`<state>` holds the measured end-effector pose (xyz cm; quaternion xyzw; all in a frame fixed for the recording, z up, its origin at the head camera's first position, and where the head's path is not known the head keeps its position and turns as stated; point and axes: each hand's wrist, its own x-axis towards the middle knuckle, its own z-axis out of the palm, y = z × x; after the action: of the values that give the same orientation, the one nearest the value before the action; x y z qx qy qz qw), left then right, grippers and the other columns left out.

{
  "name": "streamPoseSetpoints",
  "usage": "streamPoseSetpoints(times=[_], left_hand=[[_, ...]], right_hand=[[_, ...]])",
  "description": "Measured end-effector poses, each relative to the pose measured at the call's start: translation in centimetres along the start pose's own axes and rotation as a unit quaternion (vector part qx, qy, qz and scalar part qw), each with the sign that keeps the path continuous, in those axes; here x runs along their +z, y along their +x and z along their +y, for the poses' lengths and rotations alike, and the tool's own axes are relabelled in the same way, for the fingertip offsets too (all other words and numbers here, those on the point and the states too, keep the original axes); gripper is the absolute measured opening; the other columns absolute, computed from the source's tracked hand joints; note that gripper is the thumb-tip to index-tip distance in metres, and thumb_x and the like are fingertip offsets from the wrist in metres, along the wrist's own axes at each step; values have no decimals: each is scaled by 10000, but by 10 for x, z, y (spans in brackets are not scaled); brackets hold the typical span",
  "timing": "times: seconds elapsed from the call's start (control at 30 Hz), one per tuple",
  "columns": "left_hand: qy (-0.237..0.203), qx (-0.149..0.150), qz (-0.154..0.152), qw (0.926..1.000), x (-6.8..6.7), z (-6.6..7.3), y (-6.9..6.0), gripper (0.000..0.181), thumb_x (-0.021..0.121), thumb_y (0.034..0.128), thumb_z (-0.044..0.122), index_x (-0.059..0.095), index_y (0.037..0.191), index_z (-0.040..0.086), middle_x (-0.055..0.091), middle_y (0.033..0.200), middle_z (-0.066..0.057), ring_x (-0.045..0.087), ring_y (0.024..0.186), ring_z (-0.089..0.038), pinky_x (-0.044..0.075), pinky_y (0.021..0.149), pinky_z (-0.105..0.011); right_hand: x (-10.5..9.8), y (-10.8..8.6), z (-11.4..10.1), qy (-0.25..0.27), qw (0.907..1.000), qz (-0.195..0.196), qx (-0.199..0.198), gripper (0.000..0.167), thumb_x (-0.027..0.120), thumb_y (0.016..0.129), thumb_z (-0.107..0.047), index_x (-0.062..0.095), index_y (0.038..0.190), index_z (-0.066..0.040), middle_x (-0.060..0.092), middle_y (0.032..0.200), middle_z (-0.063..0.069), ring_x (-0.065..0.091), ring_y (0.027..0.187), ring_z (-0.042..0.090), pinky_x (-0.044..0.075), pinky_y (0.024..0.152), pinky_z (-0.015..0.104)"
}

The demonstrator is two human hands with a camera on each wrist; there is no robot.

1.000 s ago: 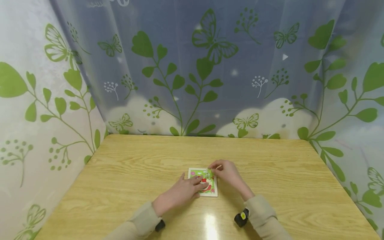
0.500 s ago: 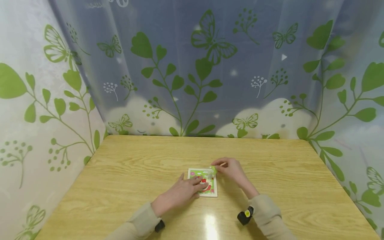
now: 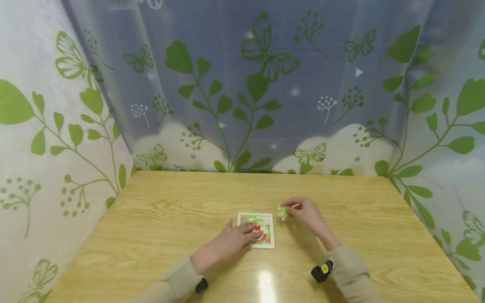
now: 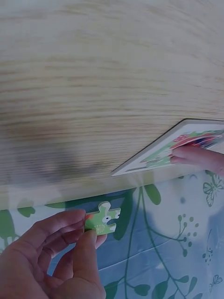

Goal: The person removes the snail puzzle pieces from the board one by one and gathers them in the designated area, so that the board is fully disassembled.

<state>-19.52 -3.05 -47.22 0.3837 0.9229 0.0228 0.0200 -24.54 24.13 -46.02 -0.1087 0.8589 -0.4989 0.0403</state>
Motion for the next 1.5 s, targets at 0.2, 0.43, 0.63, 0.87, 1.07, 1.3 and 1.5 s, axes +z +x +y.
streamPoseSetpoints(times=[0.2, 0.43, 0.63, 0.87, 1.07, 1.3, 1.5], left_hand=[[-1, 9, 42, 10000, 1, 0, 0, 500, 598, 1020, 312, 504, 1509, 272, 466, 1559, -32, 454, 1428, -212, 376, 1119, -629], [7, 13, 74, 10000, 1, 1, -1, 495, 605, 1017, 305, 515, 1502, 263, 474, 1554, -34, 458, 1424, -212, 376, 1119, -631], [-36, 27, 103, 9999, 0, 0, -2, 491, 613, 1012, 300, 527, 1493, 255, 479, 1550, -39, 462, 1422, -225, 376, 1115, -638], [-40, 32, 90, 9999, -2, 1, -3, 492, 610, 1013, 297, 524, 1496, 254, 478, 1551, -37, 458, 1425, -224, 373, 1116, -639], [-47, 31, 122, 9999, -3, 2, -4, 484, 613, 1012, 297, 534, 1488, 254, 490, 1542, -28, 460, 1424, -217, 381, 1113, -634], [-34, 60, 165, 9998, -2, 1, -3, 485, 610, 1013, 292, 534, 1488, 238, 490, 1542, -36, 458, 1425, -223, 377, 1112, -641], [23, 69, 114, 9999, -3, 1, -2, 478, 597, 1023, 298, 528, 1493, 248, 484, 1546, -33, 454, 1428, -211, 370, 1123, -633]], right_hand=[[-17, -6, 8, -175, 9998, 129, 23, 277, 638, 1002, -107, 690, 1205, 74, 678, 1196, 268, 723, 863, 279, 619, 754, 394], [-36, -14, 18, -294, 9989, 302, 181, 286, 631, 1005, -112, 682, 1218, 73, 684, 1183, 267, 722, 833, 184, 620, 758, 371], [-51, -21, 25, -533, 9973, 442, 234, 285, 634, 1004, -115, 687, 1218, 66, 690, 1176, 263, 733, 831, 219, 615, 767, 373], [-69, -28, 36, -795, 9948, 539, 352, 295, 617, 1013, -111, 672, 1227, 85, 684, 1182, 285, 744, 837, 202, 616, 766, 369], [-82, -31, 46, -1049, 9920, 605, 349, 289, 619, 1010, -99, 672, 1213, 100, 677, 1181, 302, 737, 820, 180, 615, 723, 326], [-91, -30, 56, -1348, 9882, 579, 432, 271, 628, 1004, -97, 691, 1193, 87, 699, 1137, 286, 729, 824, 189, 600, 677, 292], [-97, -27, 62, -1424, 9869, 421, 624, 246, 615, 1000, -62, 694, 1168, 100, 689, 1123, 296, 712, 837, 223, 585, 637, 291]])
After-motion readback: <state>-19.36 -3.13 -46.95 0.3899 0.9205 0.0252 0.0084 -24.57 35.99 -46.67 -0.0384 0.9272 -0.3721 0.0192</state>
